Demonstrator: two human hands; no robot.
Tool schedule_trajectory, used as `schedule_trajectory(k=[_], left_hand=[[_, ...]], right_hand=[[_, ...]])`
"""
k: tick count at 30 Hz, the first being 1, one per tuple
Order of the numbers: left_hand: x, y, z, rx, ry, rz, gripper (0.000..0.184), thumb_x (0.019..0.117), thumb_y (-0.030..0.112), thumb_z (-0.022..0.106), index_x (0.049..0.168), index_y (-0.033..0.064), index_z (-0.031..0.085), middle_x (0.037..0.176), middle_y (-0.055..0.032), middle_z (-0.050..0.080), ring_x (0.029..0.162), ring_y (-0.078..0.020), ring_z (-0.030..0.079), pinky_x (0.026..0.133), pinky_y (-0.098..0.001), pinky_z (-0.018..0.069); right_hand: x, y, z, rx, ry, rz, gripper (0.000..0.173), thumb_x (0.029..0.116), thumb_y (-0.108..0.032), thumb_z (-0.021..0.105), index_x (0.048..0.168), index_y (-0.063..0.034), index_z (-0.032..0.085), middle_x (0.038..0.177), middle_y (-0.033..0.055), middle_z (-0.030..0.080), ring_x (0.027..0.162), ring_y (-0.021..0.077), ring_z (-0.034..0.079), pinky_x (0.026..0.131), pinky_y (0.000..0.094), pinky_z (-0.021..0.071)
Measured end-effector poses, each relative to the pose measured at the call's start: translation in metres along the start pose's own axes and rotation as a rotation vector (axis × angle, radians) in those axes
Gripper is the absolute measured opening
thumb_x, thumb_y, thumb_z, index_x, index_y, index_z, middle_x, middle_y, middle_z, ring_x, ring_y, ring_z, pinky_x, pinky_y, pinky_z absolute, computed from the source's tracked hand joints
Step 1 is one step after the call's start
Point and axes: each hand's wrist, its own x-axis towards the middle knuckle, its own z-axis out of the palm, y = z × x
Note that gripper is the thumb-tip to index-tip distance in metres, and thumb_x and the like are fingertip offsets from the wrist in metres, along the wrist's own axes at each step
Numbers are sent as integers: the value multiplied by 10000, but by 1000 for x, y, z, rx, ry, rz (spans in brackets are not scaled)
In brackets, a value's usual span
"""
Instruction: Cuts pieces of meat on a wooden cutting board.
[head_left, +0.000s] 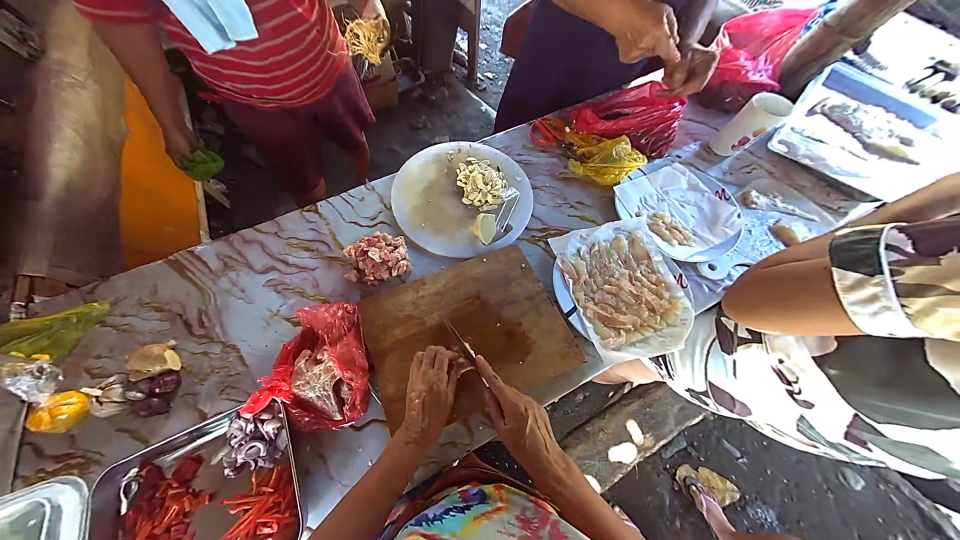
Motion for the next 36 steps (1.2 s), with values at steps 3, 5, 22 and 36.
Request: schedule_trajectory(k=[3, 5, 22, 36], left_hand=[[0, 1, 1, 29, -14, 0, 116, 895, 59, 669, 932, -20, 745, 1010, -195, 714, 939, -383, 692, 848, -462, 560], [6, 10, -8, -33, -78, -82, 158, 900, 47, 669, 1007, -64, 705, 1057, -241, 693, 977, -414, 682, 875, -489, 555], [95, 71, -59, -38, -767, -420, 355, 1062, 243, 537, 1274, -41, 550, 1107, -228, 658, 1039, -337, 669, 919, -467, 519], [35, 16, -42, -101, -397, -339, 374, 1029, 193, 595, 1342, -9, 632, 1330, -264, 595, 1215, -395, 604, 1041, -460, 490]], right_hand=[[-6, 12, -7, -9, 43, 57, 508, 974, -48, 522, 1482, -38, 533, 692, 180, 674, 528, 347, 638, 509, 494, 521], [-11, 24, -10, 45, 106, 77, 497, 979, -42, 509, 1474, -11, 532, 700, 174, 678, 508, 315, 615, 503, 479, 519], [-36, 38, -23, 178, 202, 170, 483, 985, -73, 526, 1459, 16, 535, 655, 147, 657, 427, 200, 510, 450, 388, 459], [-32, 22, -3, 204, 204, 65, 479, 975, -62, 529, 1445, 30, 546, 696, 157, 686, 421, 179, 512, 438, 351, 461]])
